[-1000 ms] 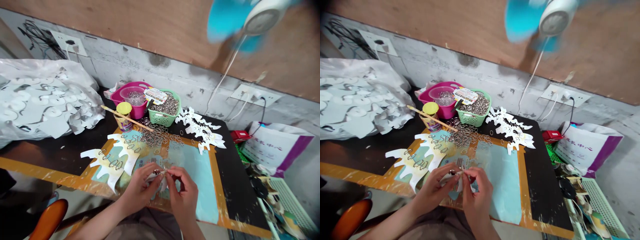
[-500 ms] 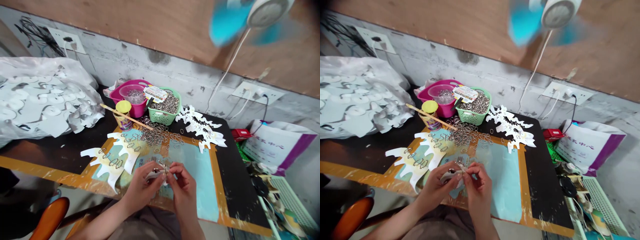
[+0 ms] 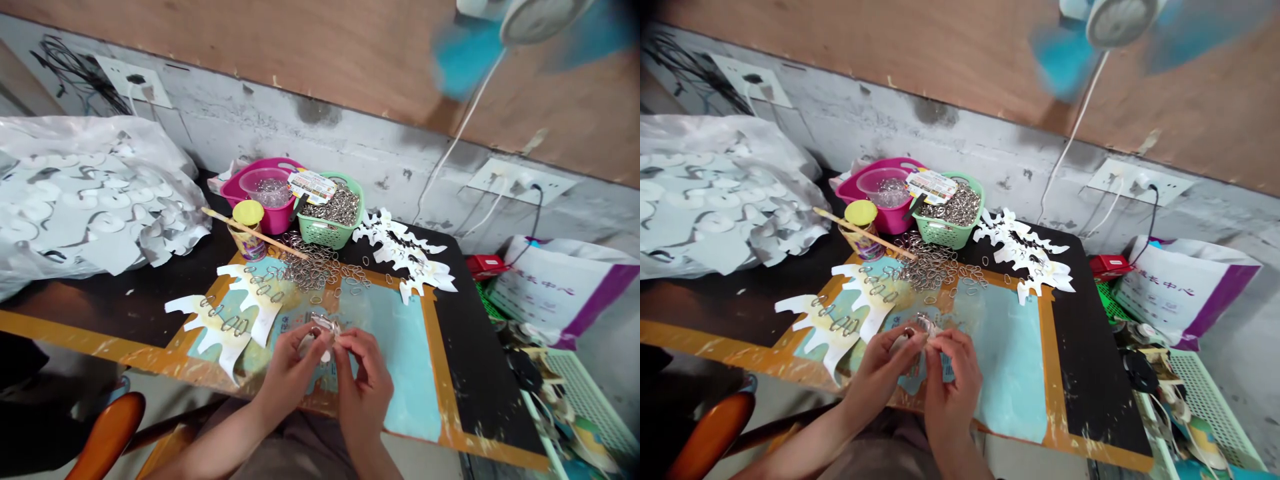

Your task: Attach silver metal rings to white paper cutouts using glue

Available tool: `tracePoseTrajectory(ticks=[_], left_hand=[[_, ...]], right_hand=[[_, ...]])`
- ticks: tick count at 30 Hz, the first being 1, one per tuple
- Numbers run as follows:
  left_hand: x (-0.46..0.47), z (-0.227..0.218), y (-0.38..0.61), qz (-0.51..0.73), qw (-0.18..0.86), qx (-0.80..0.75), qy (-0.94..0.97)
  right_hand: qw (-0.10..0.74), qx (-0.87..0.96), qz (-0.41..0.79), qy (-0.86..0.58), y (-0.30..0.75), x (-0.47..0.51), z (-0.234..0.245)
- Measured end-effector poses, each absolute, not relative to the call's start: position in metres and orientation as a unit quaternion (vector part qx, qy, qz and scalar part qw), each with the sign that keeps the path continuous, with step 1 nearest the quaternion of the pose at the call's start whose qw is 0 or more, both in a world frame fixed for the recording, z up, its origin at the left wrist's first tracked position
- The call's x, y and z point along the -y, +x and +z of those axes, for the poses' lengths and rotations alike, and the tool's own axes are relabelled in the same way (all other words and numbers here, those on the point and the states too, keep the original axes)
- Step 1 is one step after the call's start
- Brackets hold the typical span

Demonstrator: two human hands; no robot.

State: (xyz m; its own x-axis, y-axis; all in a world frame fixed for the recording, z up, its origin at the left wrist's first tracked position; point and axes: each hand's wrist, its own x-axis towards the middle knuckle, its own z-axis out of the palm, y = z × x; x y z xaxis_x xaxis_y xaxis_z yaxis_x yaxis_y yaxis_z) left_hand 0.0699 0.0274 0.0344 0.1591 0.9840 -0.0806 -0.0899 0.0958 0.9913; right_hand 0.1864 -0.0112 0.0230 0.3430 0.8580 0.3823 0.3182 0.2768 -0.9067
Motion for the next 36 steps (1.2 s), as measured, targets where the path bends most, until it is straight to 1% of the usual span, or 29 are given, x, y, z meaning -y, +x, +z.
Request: tracePoseTrajectory(ticks=[2, 6, 9, 12, 16, 22, 27, 29, 31, 34, 36], left_hand=[[-0.024, 0.031, 0.068, 0.480, 0.579, -0.450, 0.481], [-0.022, 0.033, 0.066, 0.465, 0.511, -0.424, 0.586], [-0.023, 0.037, 0.066, 0.469, 0.488, -0.417, 0.606], [-0.024, 0.041, 0.067, 0.462, 0.509, -0.420, 0.592], [-0.028, 0.046, 0.068, 0.437, 0.539, -0.436, 0.573], [-0.037, 0.049, 0.067, 0.450, 0.545, -0.439, 0.555], [-0.041, 0.048, 0.066, 0.433, 0.583, -0.433, 0.533], [-0.043, 0.045, 0.064, 0.432, 0.585, -0.436, 0.530], [-0.046, 0.043, 0.061, 0.439, 0.588, -0.434, 0.523], [-0.051, 0.045, 0.054, 0.432, 0.592, -0.427, 0.530], [-0.054, 0.048, 0.049, 0.411, 0.594, -0.417, 0.552]], right_hand=[[0.599, 0.536, 0.180, -0.566, 0.186, 0.011, 0.021], [0.603, 0.549, 0.105, -0.569, 0.182, 0.009, 0.021], [0.605, 0.572, 0.063, -0.551, 0.179, 0.008, 0.022], [0.594, 0.603, 0.044, -0.531, 0.177, 0.009, 0.022], [0.590, 0.615, 0.052, -0.521, 0.179, 0.013, 0.022], [0.583, 0.640, 0.049, -0.497, 0.182, 0.013, 0.021], [0.576, 0.654, 0.038, -0.488, 0.180, 0.013, 0.016], [0.570, 0.660, 0.064, -0.486, 0.181, 0.015, 0.014], [0.579, 0.646, 0.131, -0.479, 0.186, 0.017, 0.015], [0.617, 0.567, 0.245, -0.488, 0.201, 0.009, 0.023], [0.605, 0.554, 0.279, -0.499, 0.213, -0.006, 0.033]])
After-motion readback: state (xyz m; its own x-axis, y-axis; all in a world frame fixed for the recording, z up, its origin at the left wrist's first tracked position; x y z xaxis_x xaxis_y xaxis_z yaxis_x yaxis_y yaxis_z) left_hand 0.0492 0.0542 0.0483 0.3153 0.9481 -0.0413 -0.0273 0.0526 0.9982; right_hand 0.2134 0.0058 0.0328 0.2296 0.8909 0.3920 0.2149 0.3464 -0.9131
